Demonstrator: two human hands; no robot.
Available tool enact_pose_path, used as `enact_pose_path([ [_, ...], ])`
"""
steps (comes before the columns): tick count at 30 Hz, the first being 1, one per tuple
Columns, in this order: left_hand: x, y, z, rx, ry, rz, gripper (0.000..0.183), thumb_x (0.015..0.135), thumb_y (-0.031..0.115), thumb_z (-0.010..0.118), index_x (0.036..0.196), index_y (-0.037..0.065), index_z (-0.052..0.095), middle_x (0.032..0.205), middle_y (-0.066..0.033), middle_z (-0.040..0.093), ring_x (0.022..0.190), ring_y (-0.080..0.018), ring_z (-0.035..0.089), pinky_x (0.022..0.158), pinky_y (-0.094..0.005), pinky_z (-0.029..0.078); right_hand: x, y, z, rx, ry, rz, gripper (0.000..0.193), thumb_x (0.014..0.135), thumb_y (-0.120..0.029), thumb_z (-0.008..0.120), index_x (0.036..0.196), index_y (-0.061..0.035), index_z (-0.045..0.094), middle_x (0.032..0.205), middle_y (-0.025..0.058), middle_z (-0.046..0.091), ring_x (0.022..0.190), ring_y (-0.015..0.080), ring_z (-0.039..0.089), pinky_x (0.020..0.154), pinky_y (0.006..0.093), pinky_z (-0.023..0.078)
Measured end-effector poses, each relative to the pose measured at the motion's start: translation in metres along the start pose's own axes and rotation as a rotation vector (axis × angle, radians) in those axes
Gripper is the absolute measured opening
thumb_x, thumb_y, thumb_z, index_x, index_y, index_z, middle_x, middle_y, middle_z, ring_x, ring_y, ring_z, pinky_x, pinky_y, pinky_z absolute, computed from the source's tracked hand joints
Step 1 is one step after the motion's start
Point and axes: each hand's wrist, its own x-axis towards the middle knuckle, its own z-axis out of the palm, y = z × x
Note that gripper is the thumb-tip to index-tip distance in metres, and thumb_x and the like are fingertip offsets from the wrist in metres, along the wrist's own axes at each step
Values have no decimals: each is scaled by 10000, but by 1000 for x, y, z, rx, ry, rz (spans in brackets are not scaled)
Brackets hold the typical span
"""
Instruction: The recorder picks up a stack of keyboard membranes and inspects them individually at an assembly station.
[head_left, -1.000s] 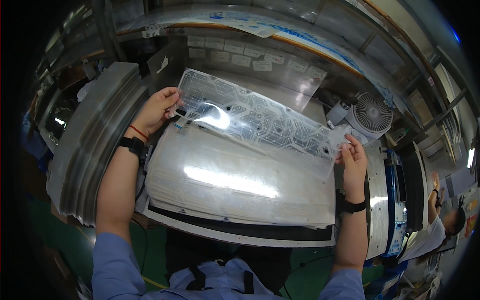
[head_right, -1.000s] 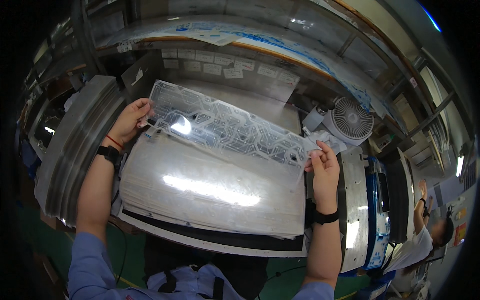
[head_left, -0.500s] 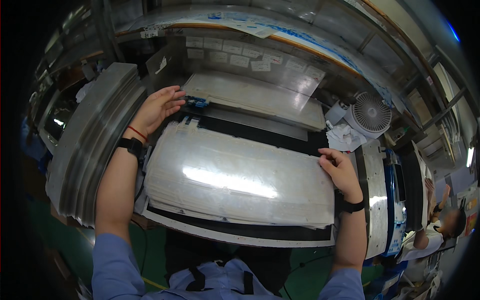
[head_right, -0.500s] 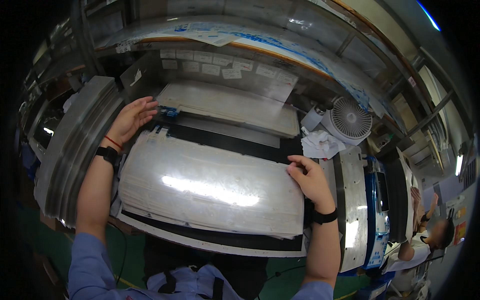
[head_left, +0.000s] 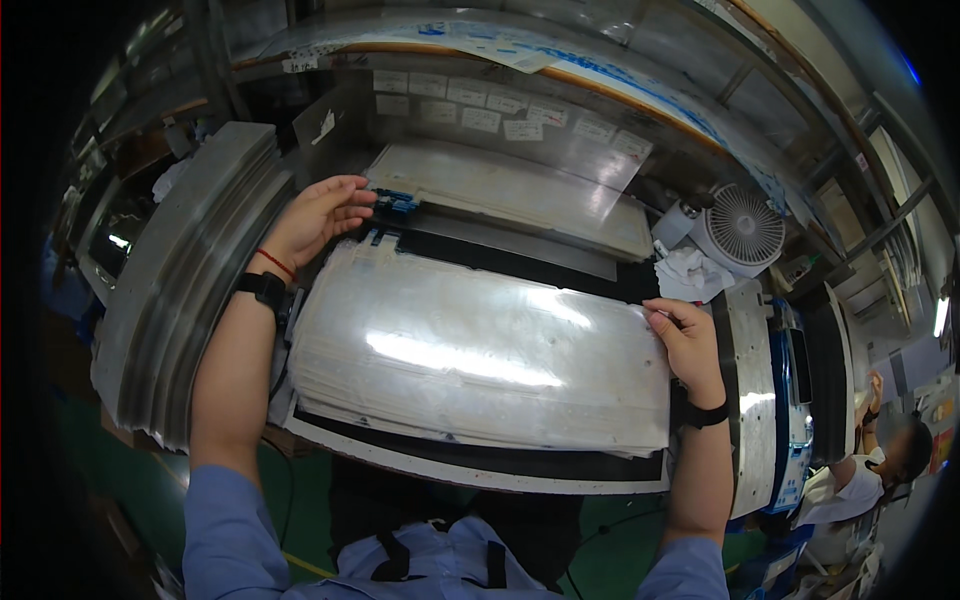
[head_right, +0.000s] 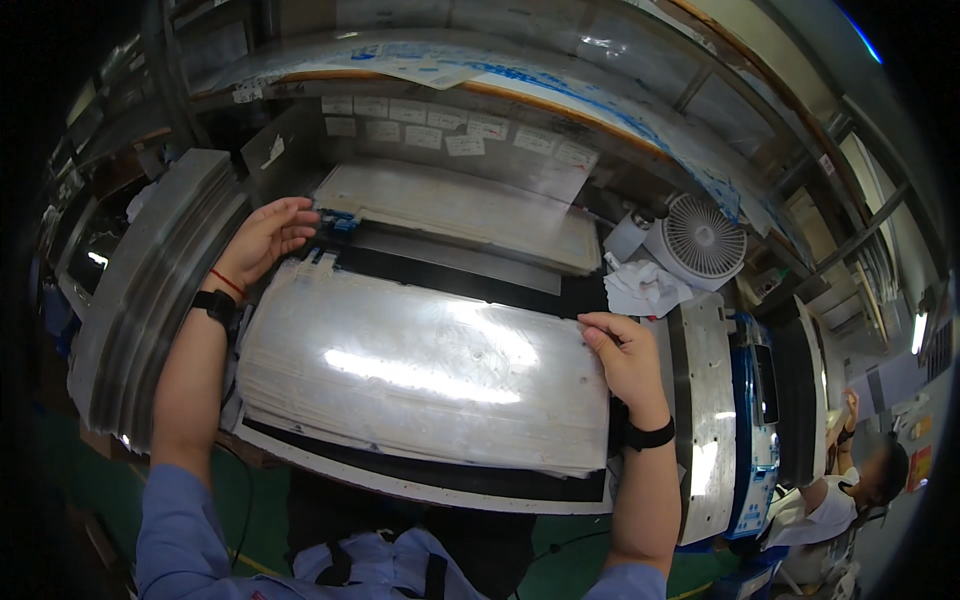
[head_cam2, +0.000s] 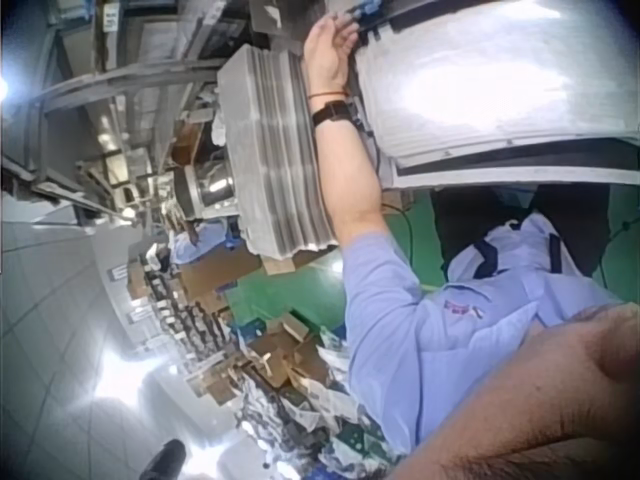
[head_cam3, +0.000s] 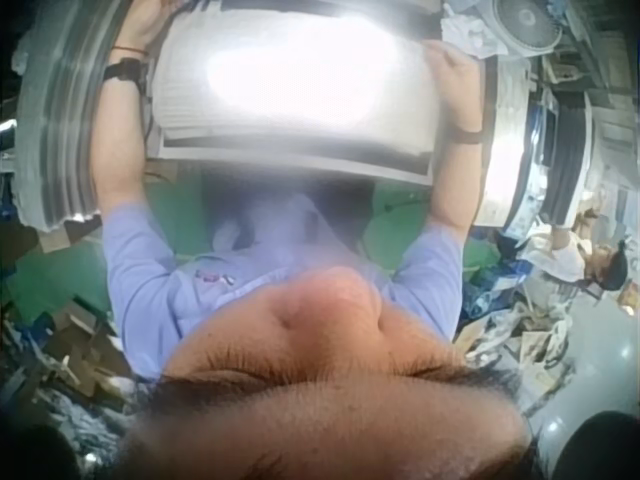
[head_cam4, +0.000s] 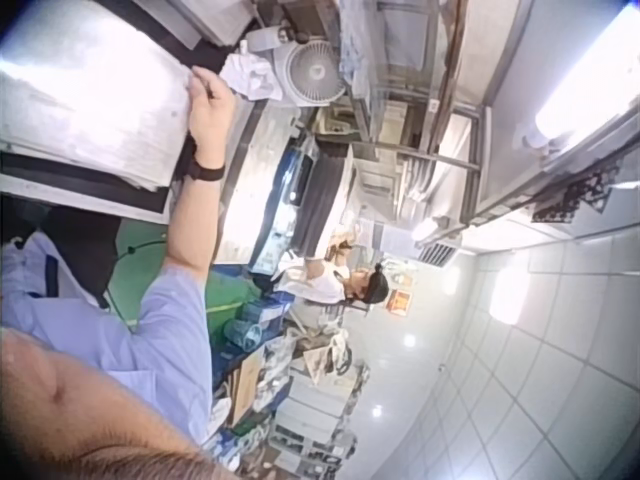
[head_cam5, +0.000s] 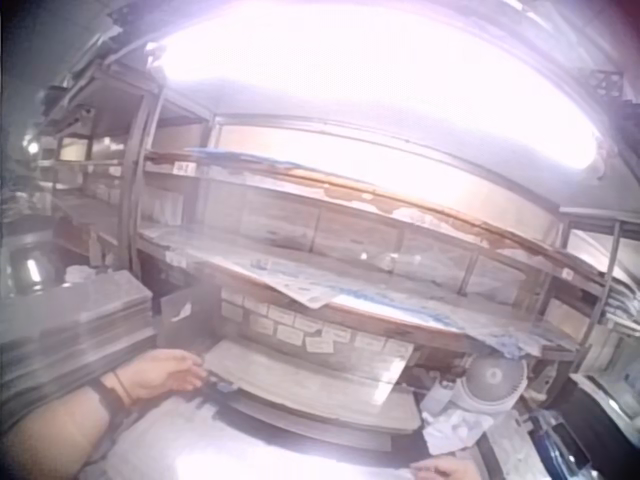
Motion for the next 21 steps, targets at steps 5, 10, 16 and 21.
enact_pose_path([
  [5,0,-2,-5,-3,-9,1,321,993,261,468,1215,32,508,1085,-81,624,924,-117,614,812,-240,517,3,-6,3,-91,11,-108,166,830,-48,664,989,-12,695,873,65,674,787,134,601,721,247,459],
  [10,-1,0,-1,5,-11,-9,314,994,261,468,1210,37,512,1080,-77,625,917,-115,614,808,-236,514,4,-6,1,-245,39,-256,165,804,-39,678,964,-10,701,882,80,675,807,153,604,738,253,457],
  [16,1,-1,-2,-3,-36,-11,310,994,262,470,1207,41,513,1073,-75,626,911,-113,614,801,-229,514,0,-2,0,-94,47,-92,156,819,-47,674,968,-4,695,862,69,666,790,134,593,727,245,453],
  [21,1,-2,-1,-3,-35,-10,307,994,262,470,1202,41,516,1071,-76,628,909,-116,615,803,-232,515,1,-3,3,-63,92,-117,137,842,-37,651,968,4,686,842,50,660,783,113,590,714,232,454],
])
